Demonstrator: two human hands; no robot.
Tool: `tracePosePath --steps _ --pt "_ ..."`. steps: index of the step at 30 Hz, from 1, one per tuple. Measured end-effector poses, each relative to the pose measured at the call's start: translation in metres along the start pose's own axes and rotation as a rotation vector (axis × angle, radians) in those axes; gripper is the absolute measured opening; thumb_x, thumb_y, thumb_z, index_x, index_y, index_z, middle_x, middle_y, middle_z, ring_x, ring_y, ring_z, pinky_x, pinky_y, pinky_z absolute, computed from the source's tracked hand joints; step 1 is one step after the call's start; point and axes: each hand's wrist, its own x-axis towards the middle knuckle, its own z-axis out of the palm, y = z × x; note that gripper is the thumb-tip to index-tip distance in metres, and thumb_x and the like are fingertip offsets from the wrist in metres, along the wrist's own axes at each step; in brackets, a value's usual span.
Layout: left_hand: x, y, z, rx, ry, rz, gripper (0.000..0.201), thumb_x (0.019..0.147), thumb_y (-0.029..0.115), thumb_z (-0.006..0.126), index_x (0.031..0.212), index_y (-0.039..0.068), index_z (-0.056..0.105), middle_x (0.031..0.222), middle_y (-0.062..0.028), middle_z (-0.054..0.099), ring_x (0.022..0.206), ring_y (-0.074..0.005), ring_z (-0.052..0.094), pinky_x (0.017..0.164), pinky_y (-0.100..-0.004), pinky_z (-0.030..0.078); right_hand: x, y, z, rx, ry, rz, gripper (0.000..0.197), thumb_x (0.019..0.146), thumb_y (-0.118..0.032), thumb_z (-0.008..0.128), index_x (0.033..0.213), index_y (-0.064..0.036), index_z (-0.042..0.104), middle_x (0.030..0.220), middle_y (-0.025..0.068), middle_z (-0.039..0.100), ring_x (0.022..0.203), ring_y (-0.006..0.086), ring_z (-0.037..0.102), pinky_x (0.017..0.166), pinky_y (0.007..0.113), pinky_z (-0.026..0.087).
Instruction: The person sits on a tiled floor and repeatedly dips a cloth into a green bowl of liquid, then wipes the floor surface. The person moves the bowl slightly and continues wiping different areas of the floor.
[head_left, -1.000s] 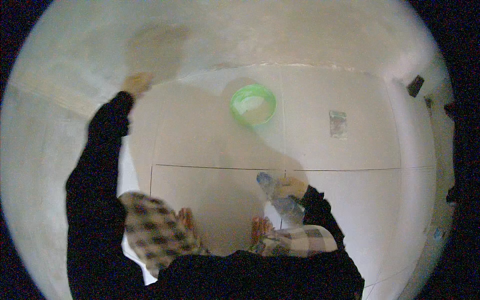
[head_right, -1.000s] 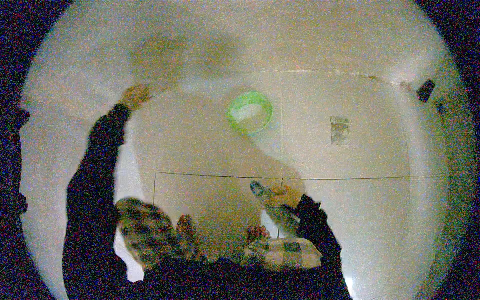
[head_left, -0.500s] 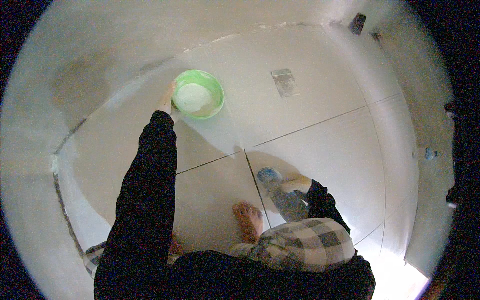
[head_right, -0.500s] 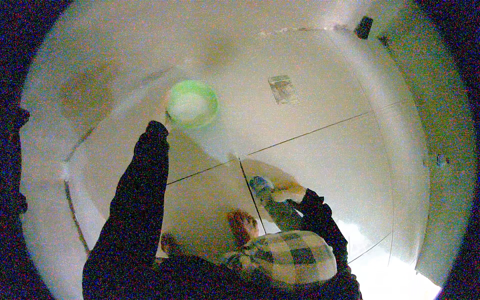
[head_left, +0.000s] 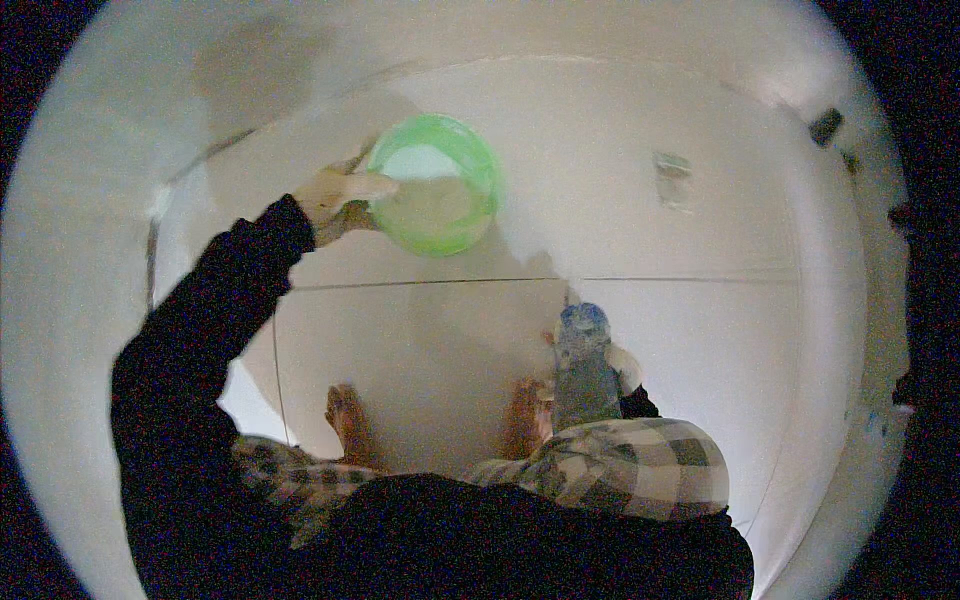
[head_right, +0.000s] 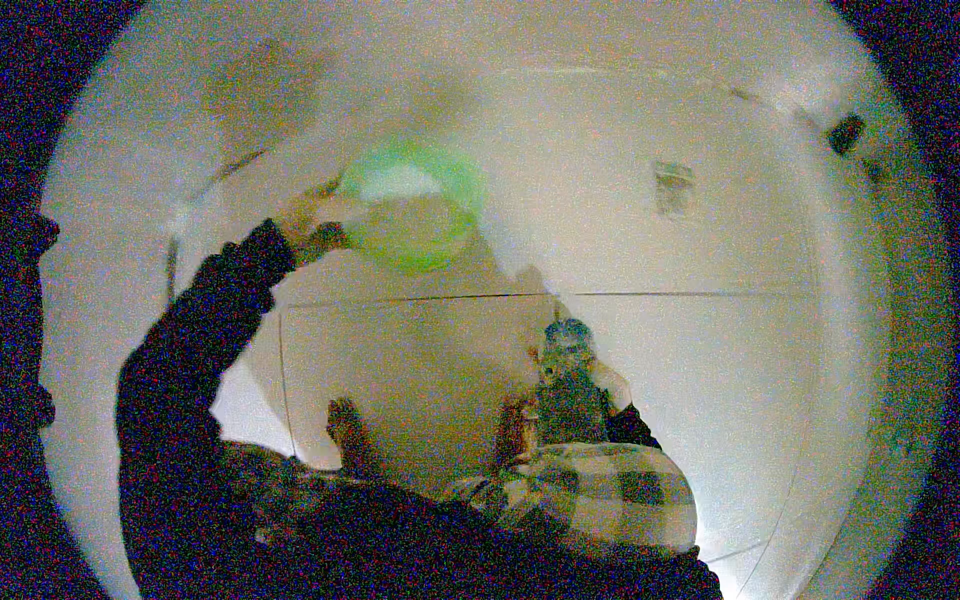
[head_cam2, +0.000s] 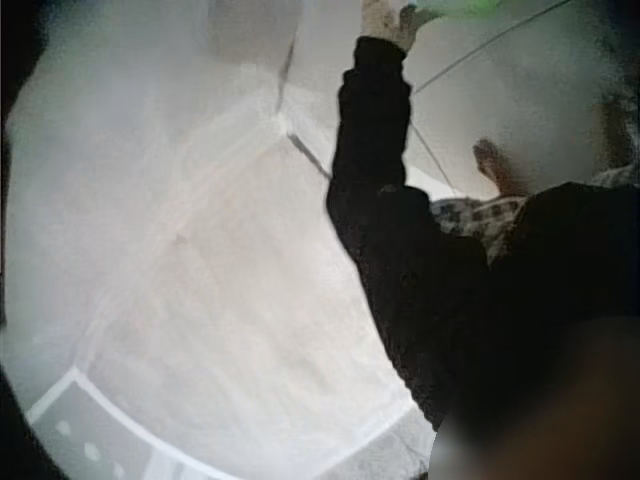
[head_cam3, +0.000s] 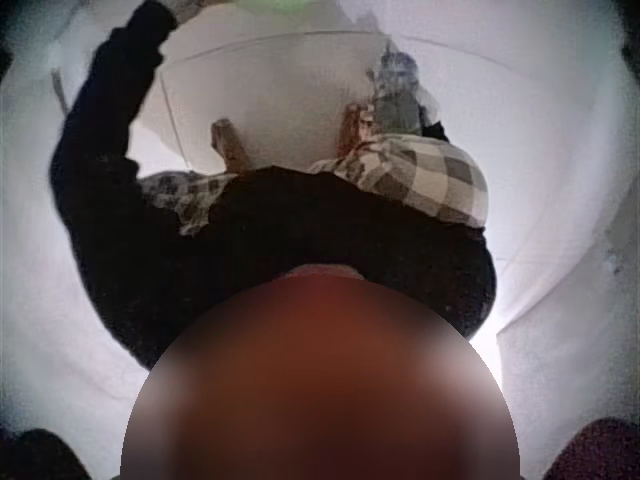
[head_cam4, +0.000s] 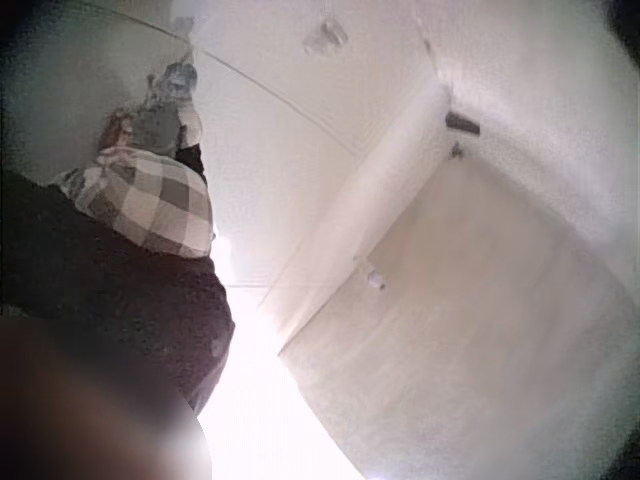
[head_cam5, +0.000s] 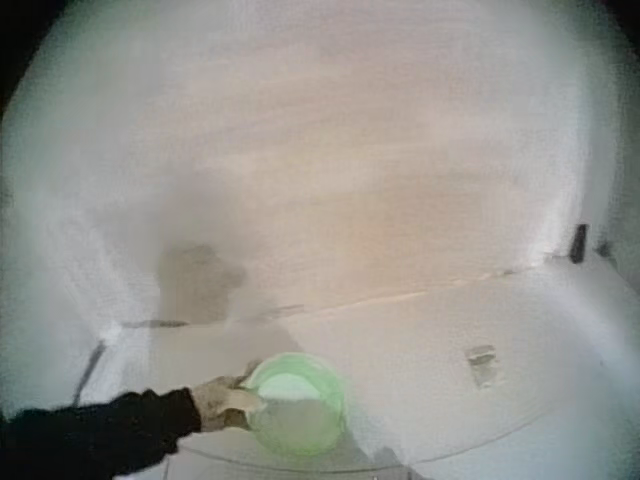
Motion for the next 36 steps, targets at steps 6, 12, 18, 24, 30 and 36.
tracePosePath --steps 6,12,18,24,30,36 --pt "-0.151 -0.03 -0.083 0.015 0.309 0.067 0.095 0.086 0.009 0.071 0.155 0.019 0.007 0.125 -0.0157 0.059 0.1 -0.0236 0.066 0.075 -0.041 0.062 0.011 -0.011 0.048 -0.069 -0.062 0.064 0.037 0.082 -0.026 0.069 0.109 -0.0007 0.066 0.093 0.0094 0.071 0.083 0.0199 0.067 0.073 0.036 0.054" --pt "-0.209 -0.127 -0.159 -0.098 0.576 0.166 0.095 0.085 0.007 0.071 0.155 0.021 0.009 0.126 -0.0164 0.057 0.102 -0.0256 0.064 0.073 -0.0402 0.062 0.008 -0.033 0.083 -0.234 0.0 0.062 0.036 0.083 -0.027 0.069 0.109 -0.0027 0.066 0.089 0.0082 0.07 0.08 0.0191 0.067 0.07 0.036 0.054" --pt "-0.235 -0.232 -0.182 -0.445 0.949 0.351 0.084 0.085 0.009 0.068 0.154 0.021 0.02 0.127 -0.0136 0.055 0.106 -0.0238 0.061 0.075 -0.0391 0.059 0.034 -0.157 0.067 -1.323 0.395 0.228 0.029 0.089 -0.029 0.064 0.103 -0.0044 0.061 0.082 0.0099 0.068 0.075 0.0218 0.068 0.07 0.036 0.056" --pt "-0.251 -0.26 -0.164 -0.618 1.12 0.23 0.079 0.086 0.021 0.069 0.152 0.015 0.026 0.129 -0.0119 0.053 0.113 -0.0247 0.056 0.091 -0.0394 0.051 0.115 -0.295 0.12 -0.133 0.452 0.442 0.047 0.09 -0.032 0.061 0.125 -0.0016 0.051 0.102 0.0217 0.067 0.084 0.0368 0.069 0.077 0.051 0.059" --pt "-0.235 -0.265 -0.158 -1.078 1.151 0.315 0.052 0.095 0.027 0.059 0.141 0.008 0.042 0.133 -0.0102 0.054 0.118 -0.0231 0.055 0.098 -0.0384 0.048 0.156 -0.227 0.133 -0.303 -0.213 0.702 0.071 0.07 -0.03 0.08 0.128 0.0035 0.056 0.12 0.0155 0.065 0.114 0.0249 0.059 0.095 0.036 0.05" --pt "-0.208 -0.288 -0.191 -1.169 0.949 0.588 0.046 0.1 0.037 0.052 0.137 0.009 0.049 0.128 -0.0074 0.06 0.116 -0.0191 0.058 0.096 -0.0362 0.051 0.155 -0.17 0.151 -0.384 -0.314 0.685 0.083 0.065 -0.04 0.078 0.132 0.0023 0.053 0.13 0.0134 0.059 0.115 0.0254 0.059 0.101 0.038 0.045"
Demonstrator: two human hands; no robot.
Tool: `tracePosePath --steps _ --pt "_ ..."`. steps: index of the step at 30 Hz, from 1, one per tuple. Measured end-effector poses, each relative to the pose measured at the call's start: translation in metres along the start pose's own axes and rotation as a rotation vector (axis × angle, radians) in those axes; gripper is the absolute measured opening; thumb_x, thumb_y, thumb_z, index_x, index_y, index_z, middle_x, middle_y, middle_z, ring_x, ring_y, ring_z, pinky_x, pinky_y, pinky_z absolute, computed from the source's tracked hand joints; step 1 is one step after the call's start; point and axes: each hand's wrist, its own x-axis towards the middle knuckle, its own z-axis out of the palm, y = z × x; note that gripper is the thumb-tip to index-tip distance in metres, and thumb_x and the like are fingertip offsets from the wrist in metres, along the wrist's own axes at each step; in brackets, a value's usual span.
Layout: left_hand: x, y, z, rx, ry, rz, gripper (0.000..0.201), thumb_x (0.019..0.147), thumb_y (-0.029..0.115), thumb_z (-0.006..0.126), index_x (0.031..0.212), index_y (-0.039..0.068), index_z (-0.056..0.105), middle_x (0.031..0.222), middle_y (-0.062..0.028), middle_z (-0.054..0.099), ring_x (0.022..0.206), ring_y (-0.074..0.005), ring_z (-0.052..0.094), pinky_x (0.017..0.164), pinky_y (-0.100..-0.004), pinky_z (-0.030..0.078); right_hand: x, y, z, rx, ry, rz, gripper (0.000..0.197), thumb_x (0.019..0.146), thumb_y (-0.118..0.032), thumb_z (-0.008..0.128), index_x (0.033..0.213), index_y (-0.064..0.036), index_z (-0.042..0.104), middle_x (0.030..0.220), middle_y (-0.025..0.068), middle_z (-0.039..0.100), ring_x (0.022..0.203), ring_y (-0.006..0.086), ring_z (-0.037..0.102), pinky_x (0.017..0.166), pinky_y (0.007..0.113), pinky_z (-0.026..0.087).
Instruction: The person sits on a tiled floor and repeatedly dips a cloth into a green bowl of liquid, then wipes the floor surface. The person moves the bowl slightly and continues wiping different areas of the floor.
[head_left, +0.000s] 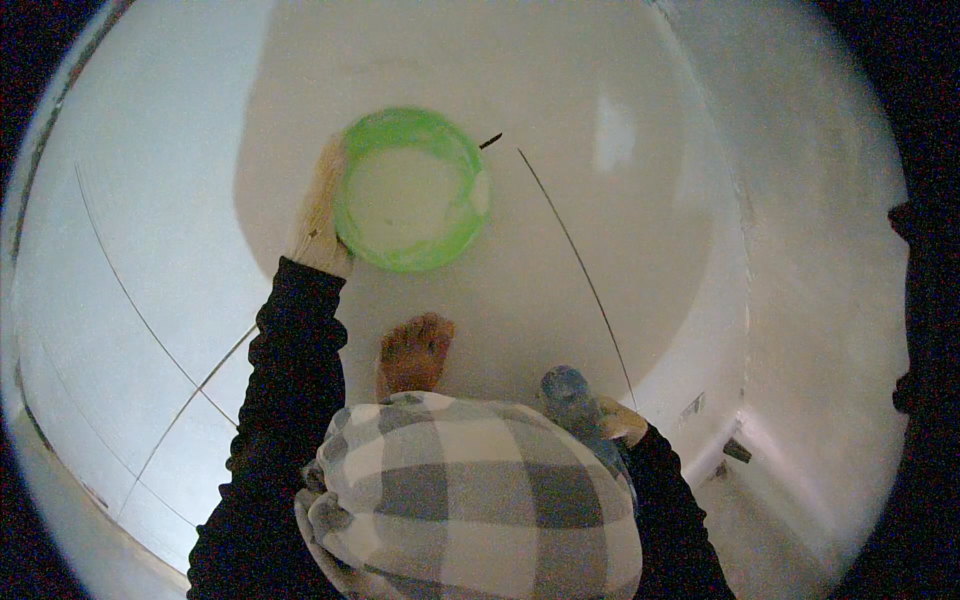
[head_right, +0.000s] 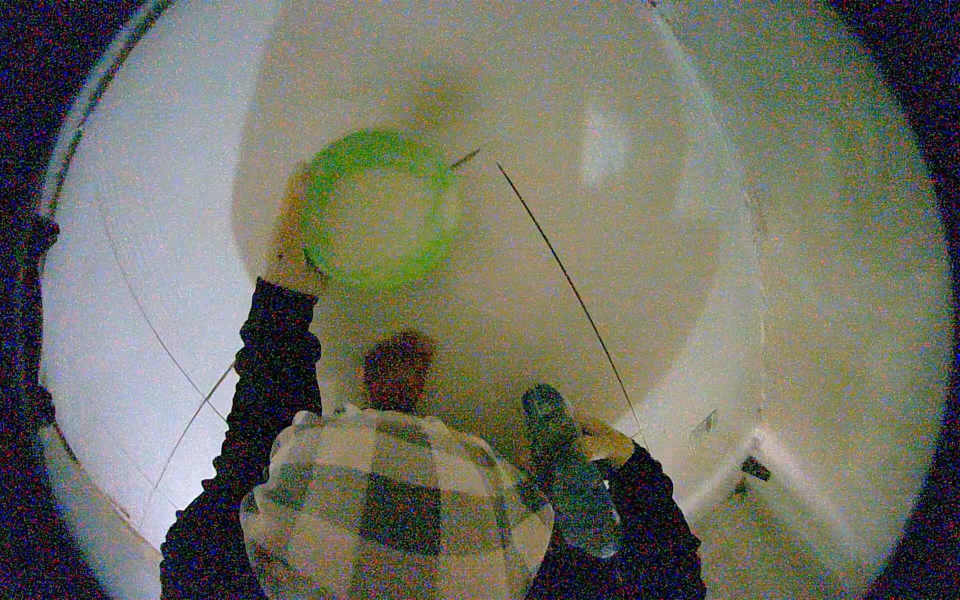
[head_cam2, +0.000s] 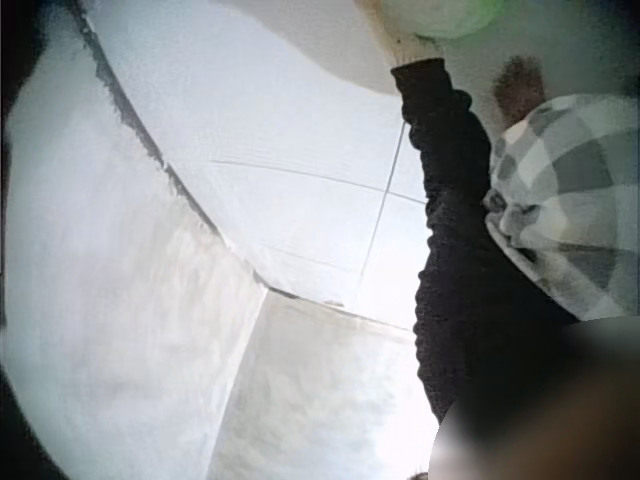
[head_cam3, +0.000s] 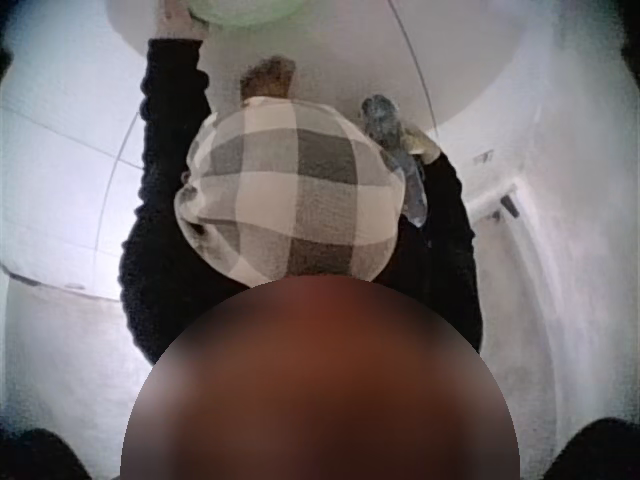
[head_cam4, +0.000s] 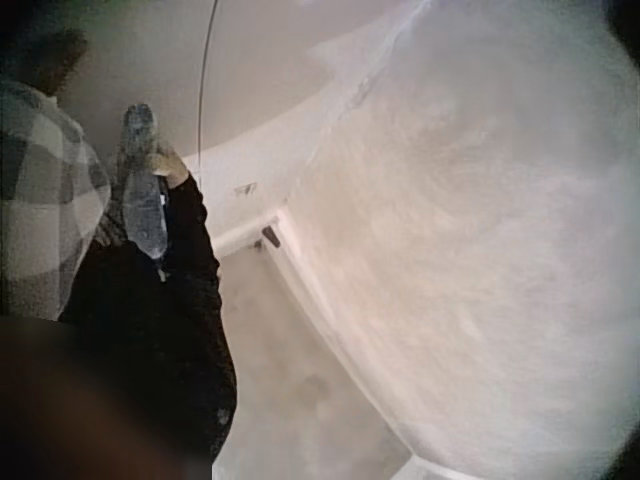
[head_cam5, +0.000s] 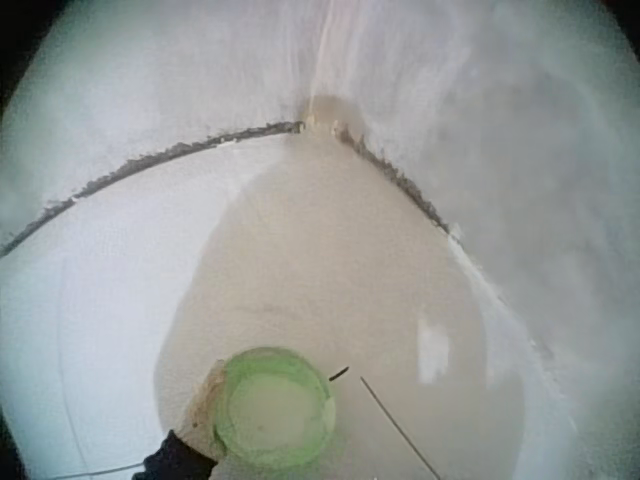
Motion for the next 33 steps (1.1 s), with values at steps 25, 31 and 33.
tracePosePath --steps 25,31,33 --pt "0.011 -0.035 0.102 1.043 -0.106 0.483 0.04 0.085 0.027 0.059 0.117 0.004 0.067 0.117 -0.021 0.064 0.112 -0.0352 0.059 0.099 -0.0388 0.045 0.126 -0.259 0.054 -2.031 0.507 -0.253 0.043 0.082 -0.028 0.06 0.124 -0.0171 0.056 0.121 0.0053 0.06 0.085 0.0371 0.062 0.07 0.049 0.052" --pt "0.009 -0.03 0.1 1.072 -0.039 0.522 0.038 0.085 0.022 0.055 0.116 0.004 0.067 0.117 -0.0216 0.064 0.115 -0.035 0.059 0.101 -0.0382 0.044 0.15 -0.26 0.064 -2.087 0.36 -0.031 0.044 0.086 -0.031 0.058 0.127 -0.0162 0.055 0.115 0.008 0.063 0.085 0.036 0.065 0.071 0.048 0.054" --pt "0.009 -0.032 0.098 1.059 -0.04 0.566 0.038 0.084 0.021 0.055 0.116 0.004 0.067 0.117 -0.0221 0.064 0.116 -0.0352 0.058 0.101 -0.0378 0.044 0.152 -0.262 0.057 -1.98 0.246 0.0 0.045 0.087 -0.033 0.058 0.128 -0.0158 0.055 0.107 0.0093 0.066 0.082 0.0332 0.067 0.071 0.046 0.055"
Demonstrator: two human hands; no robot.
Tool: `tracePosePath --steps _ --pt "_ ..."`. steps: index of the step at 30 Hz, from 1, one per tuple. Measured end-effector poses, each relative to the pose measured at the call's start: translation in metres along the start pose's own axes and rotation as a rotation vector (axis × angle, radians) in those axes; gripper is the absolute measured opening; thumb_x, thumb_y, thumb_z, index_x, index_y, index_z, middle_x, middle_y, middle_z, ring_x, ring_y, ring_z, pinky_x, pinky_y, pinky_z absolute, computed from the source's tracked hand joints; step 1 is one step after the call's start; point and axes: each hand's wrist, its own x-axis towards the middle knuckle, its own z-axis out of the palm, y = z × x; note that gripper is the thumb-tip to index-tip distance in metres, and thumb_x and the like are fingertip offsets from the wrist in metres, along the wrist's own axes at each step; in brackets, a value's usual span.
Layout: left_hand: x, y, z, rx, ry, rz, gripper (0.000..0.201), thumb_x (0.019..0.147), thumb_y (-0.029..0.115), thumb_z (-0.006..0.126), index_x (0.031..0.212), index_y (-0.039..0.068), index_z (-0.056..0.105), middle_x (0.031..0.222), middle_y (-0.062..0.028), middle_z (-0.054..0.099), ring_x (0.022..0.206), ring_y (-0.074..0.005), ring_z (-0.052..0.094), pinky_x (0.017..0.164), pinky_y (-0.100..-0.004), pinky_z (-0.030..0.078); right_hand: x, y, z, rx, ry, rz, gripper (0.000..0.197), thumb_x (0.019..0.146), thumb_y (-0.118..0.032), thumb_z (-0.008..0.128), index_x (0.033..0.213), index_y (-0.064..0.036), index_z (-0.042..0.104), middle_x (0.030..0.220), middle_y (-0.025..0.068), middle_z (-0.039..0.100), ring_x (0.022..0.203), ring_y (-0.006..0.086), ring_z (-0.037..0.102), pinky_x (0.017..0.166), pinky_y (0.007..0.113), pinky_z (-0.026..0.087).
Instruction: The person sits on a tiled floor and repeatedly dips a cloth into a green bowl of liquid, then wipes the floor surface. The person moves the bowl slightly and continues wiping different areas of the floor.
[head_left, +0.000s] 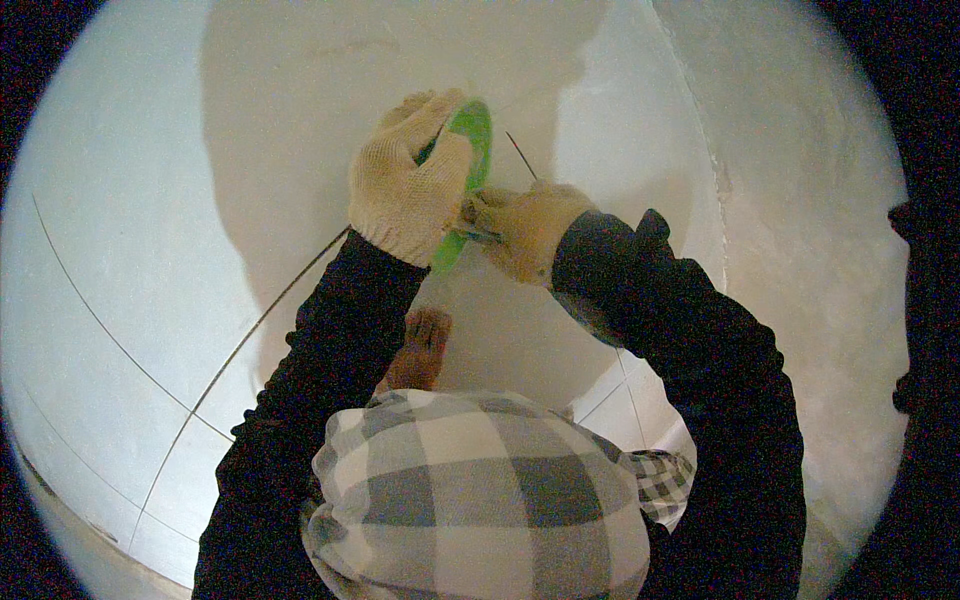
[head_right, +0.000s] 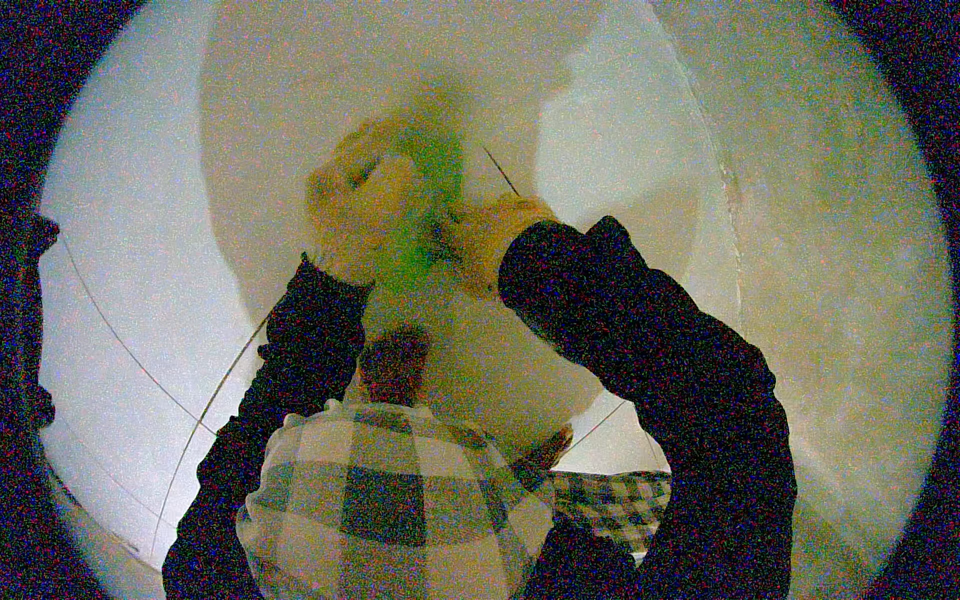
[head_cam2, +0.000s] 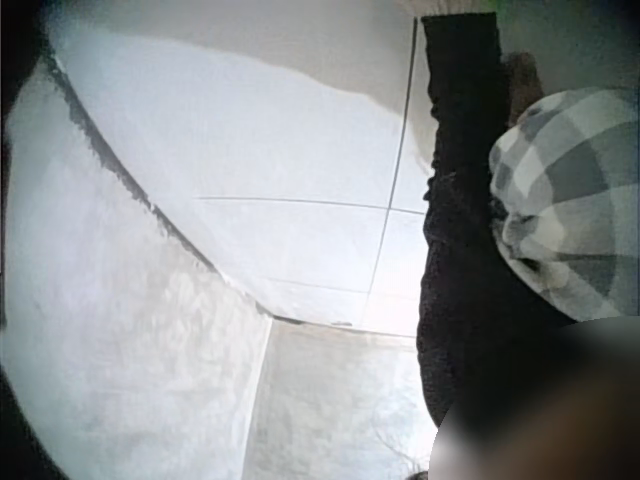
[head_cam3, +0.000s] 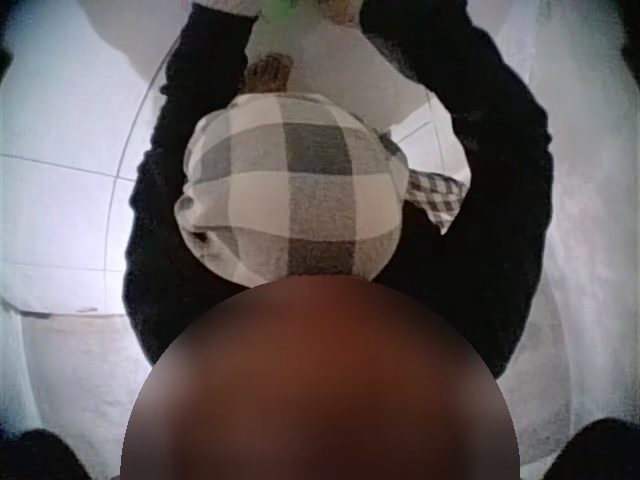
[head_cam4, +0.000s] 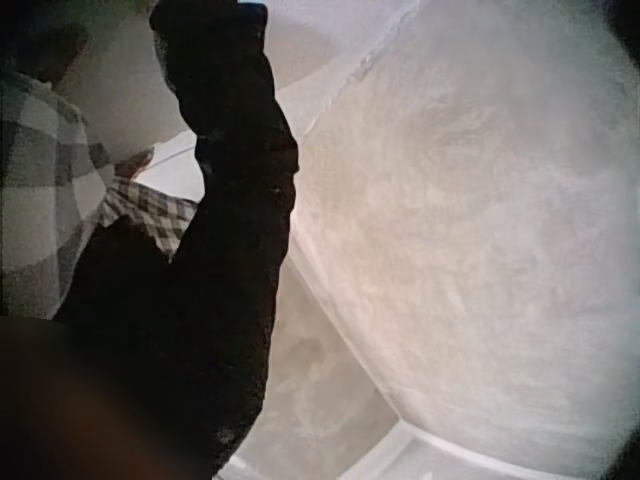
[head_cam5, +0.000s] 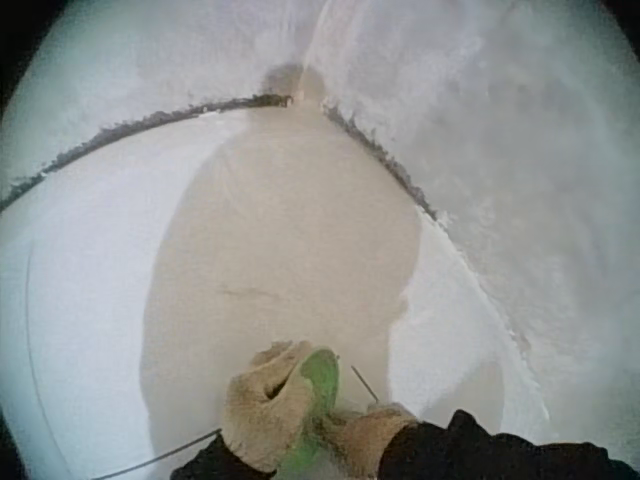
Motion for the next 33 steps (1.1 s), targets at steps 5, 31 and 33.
tracePosePath --steps 5,31,33 --pt "0.001 -0.016 -0.008 0.044 0.021 0.094 0.035 0.088 0.015 0.054 0.118 0.001 0.066 0.12 -0.0197 0.064 0.115 -0.0308 0.06 0.101 -0.0367 0.045 0.006 0.065 0.016 1.006 -0.508 -0.037 0.051 0.088 -0.037 0.062 0.131 -0.012 0.055 0.089 0.0061 0.071 0.073 0.0256 0.066 0.073 0.043 0.054" --pt "-0.003 -0.052 -0.058 0.171 0.285 0.139 0.036 0.1 0.022 0.044 0.124 -0.003 0.056 0.119 -0.0152 0.063 0.106 -0.0272 0.062 0.093 -0.038 0.05 -0.036 0.06 0.057 0.234 -0.052 0.382 0.062 0.09 -0.047 0.05 0.145 -0.0214 0.039 0.134 0.0203 0.054 0.113 0.0389 0.058 0.096 0.043 0.048" --pt "-0.003 -0.055 -0.063 0.119 0.315 0.098 0.034 0.098 0.02 0.047 0.122 -0.002 0.057 0.118 -0.0157 0.063 0.106 -0.0282 0.063 0.092 -0.0384 0.05 -0.041 0.075 0.056 0.161 0.044 0.266 0.053 0.093 -0.04 0.047 0.143 -0.0247 0.041 0.131 0.0147 0.057 0.106 0.0391 0.062 0.093 0.045 0.05"
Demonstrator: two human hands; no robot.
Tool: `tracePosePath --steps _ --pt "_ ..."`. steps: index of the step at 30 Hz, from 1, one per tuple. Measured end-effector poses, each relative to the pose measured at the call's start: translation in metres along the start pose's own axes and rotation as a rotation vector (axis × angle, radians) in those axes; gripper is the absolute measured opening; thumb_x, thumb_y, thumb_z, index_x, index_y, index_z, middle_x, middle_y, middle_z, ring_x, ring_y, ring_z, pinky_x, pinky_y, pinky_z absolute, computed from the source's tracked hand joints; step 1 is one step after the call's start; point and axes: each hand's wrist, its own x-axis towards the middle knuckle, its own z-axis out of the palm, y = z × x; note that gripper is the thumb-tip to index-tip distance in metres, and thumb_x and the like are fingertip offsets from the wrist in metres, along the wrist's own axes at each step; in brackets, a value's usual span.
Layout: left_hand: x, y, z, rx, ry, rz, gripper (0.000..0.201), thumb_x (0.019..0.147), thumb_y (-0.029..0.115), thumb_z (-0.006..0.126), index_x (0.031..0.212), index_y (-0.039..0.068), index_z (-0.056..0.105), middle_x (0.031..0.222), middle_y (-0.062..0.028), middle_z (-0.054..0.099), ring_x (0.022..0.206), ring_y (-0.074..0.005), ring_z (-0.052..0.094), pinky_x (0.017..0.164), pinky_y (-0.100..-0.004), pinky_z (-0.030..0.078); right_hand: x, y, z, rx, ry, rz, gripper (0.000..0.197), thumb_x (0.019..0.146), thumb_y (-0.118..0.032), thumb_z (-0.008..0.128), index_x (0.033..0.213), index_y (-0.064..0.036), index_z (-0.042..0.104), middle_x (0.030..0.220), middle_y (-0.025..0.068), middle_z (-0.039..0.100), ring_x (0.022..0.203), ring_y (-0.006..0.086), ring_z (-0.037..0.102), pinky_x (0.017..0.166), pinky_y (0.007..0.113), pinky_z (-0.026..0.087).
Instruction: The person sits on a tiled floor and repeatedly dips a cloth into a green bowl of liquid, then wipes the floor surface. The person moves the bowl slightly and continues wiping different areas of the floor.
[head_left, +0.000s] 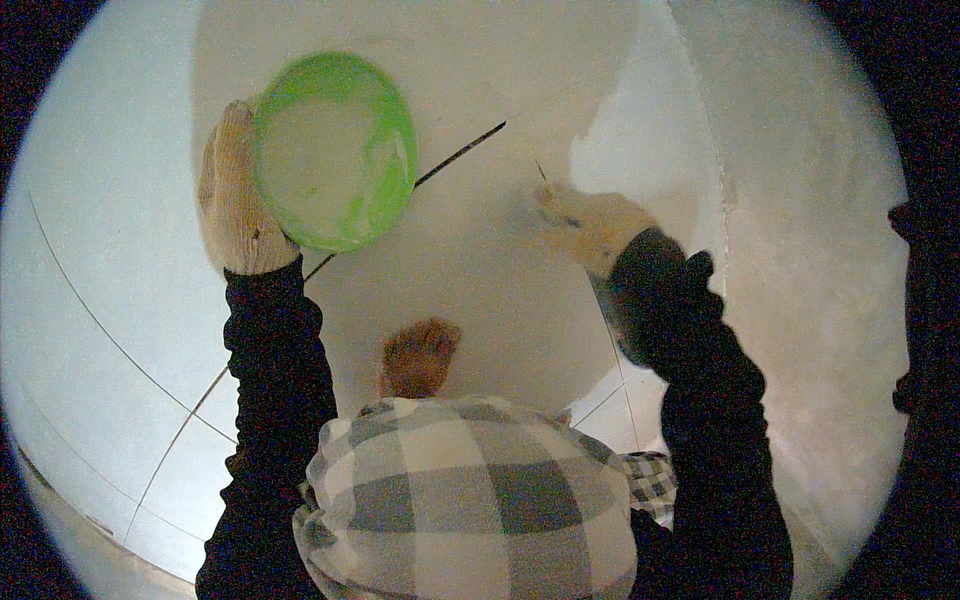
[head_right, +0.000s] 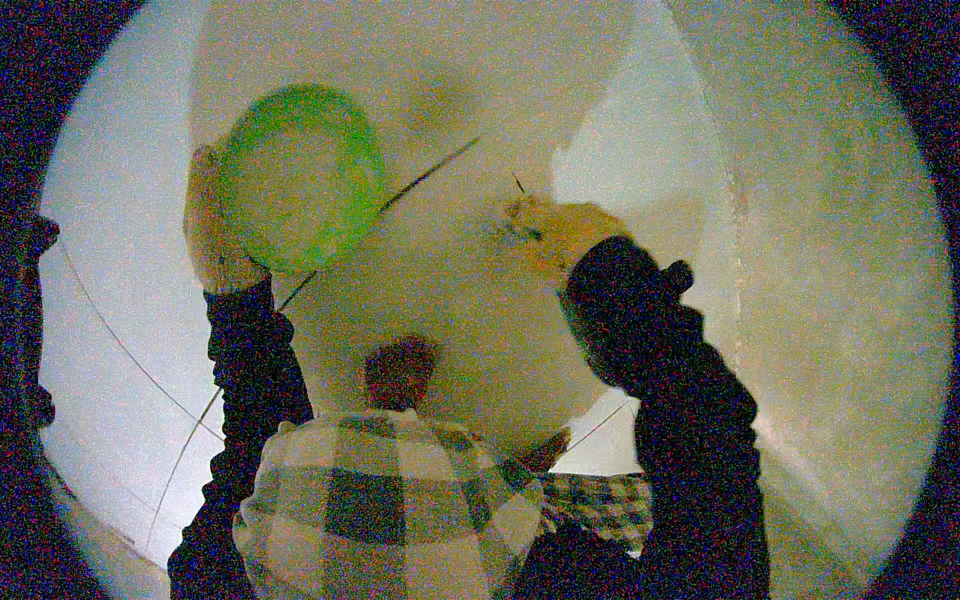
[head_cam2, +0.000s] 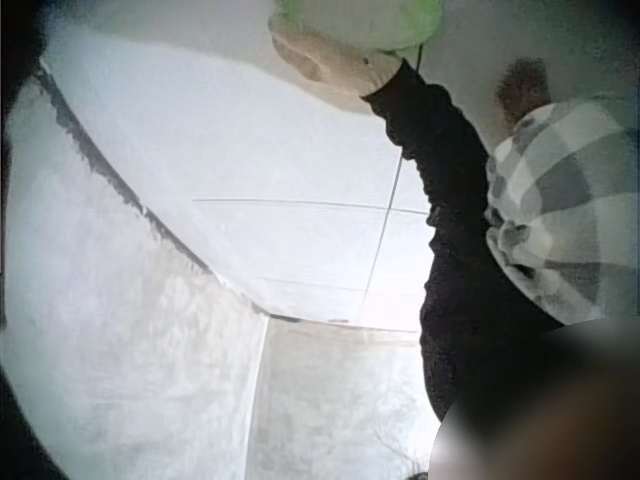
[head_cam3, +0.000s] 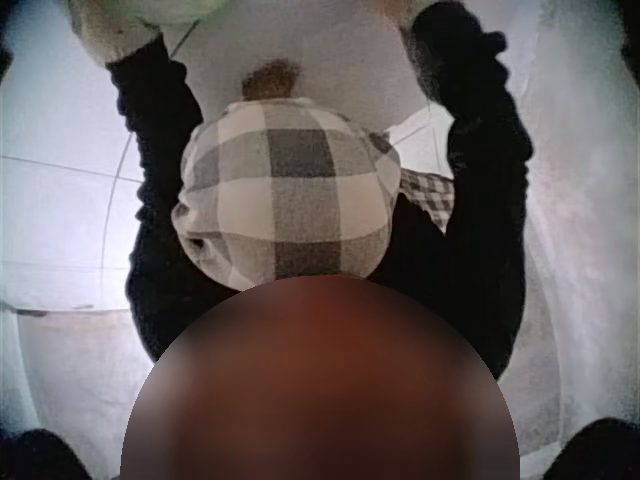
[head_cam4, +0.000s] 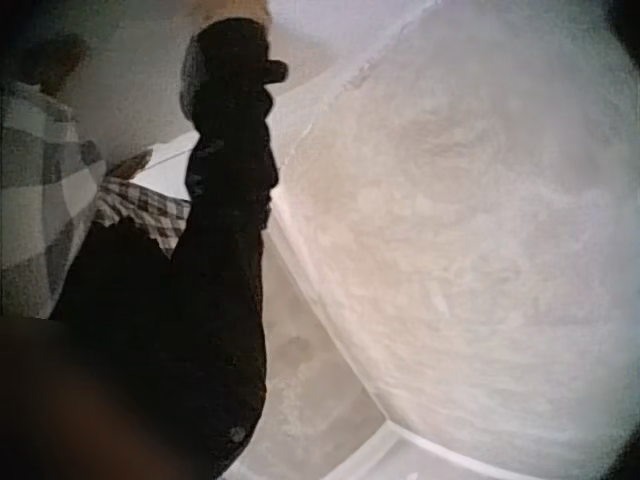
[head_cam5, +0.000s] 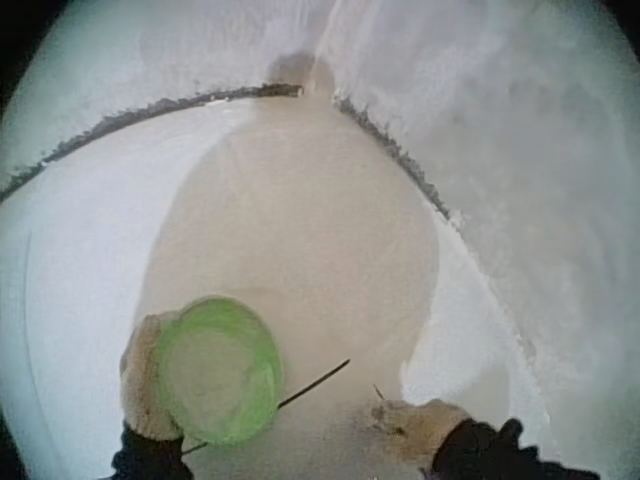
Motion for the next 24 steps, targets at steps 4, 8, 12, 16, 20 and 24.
tracePosePath --steps 4,8,12,16,20,24 --pt "-0.009 -0.016 0.005 -0.415 0.017 -0.251 0.032 0.093 0.016 0.052 0.12 0.001 0.058 0.117 -0.0166 0.063 0.105 -0.0308 0.063 0.091 -0.0389 0.051 0.032 0.01 -0.031 -0.271 0.181 -0.017 0.046 0.094 -0.036 0.046 0.139 -0.0253 0.045 0.13 0.0049 0.059 0.099 0.0364 0.065 0.085 0.048 0.054" --pt "-0.015 -0.019 0.005 0.327 -0.069 0.233 0.031 0.091 0.015 0.054 0.119 0.002 0.059 0.116 -0.0163 0.063 0.103 -0.0304 0.063 0.09 -0.0384 0.051 0.058 -0.024 -0.06 -0.44 0.057 0.06 0.039 0.094 -0.032 0.047 0.132 -0.0229 0.051 0.129 -0.0022 0.059 0.095 0.0339 0.068 0.078 0.051 0.056" --pt "-0.009 -0.008 0.012 0.033 -0.02 0.032 0.032 0.091 0.017 0.055 0.118 0.002 0.06 0.113 -0.016 0.064 0.102 -0.0289 0.063 0.089 -0.0377 0.051 0.035 -0.018 -0.049 -0.394 -0.04 0.075 0.041 0.09 -0.026 0.054 0.131 -0.0204 0.053 0.126 0.0074 0.061 0.102 0.0317 0.066 0.086 0.05 0.053" --pt "-0.002 0.006 0.009 0.033 -0.041 -0.022 0.032 0.095 0.02 0.055 0.12 0.002 0.06 0.111 -0.012 0.065 0.1 -0.022 0.063 0.087 -0.0337 0.051 0.028 0.036 -0.042 -0.229 -0.389 -0.012 0.047 0.087 -0.03 0.058 0.131 -0.0151 0.054 0.132 0.0148 0.058 0.111 0.0366 0.061 0.094 0.045 0.049" --pt "0.003 0.015 0.011 -0.344 0.002 -0.402 0.035 0.096 0.025 0.056 0.119 0.0 0.061 0.111 -0.0094 0.064 0.099 -0.0176 0.062 0.087 -0.0305 0.05 0.041 0.041 -0.038 -0.238 0.006 -0.202 0.046 0.09 -0.035 0.05 0.129 -0.0118 0.055 0.138 0.0207 0.051 0.12 0.0361 0.055 0.101 0.042 0.045" --pt "0.013 0.016 0.018 -0.662 -0.047 -0.531 0.043 0.093 0.03 0.059 0.122 -0.001 0.061 0.117 -0.0114 0.063 0.103 -0.0198 0.061 0.091 -0.0315 0.049 0.047 -0.024 -0.024 0.21 0.107 0.151 0.046 0.092 -0.036 0.047 0.131 -0.0122 0.055 0.146 0.0199 0.042 0.129 0.0323 0.048 0.105 0.039 0.042"
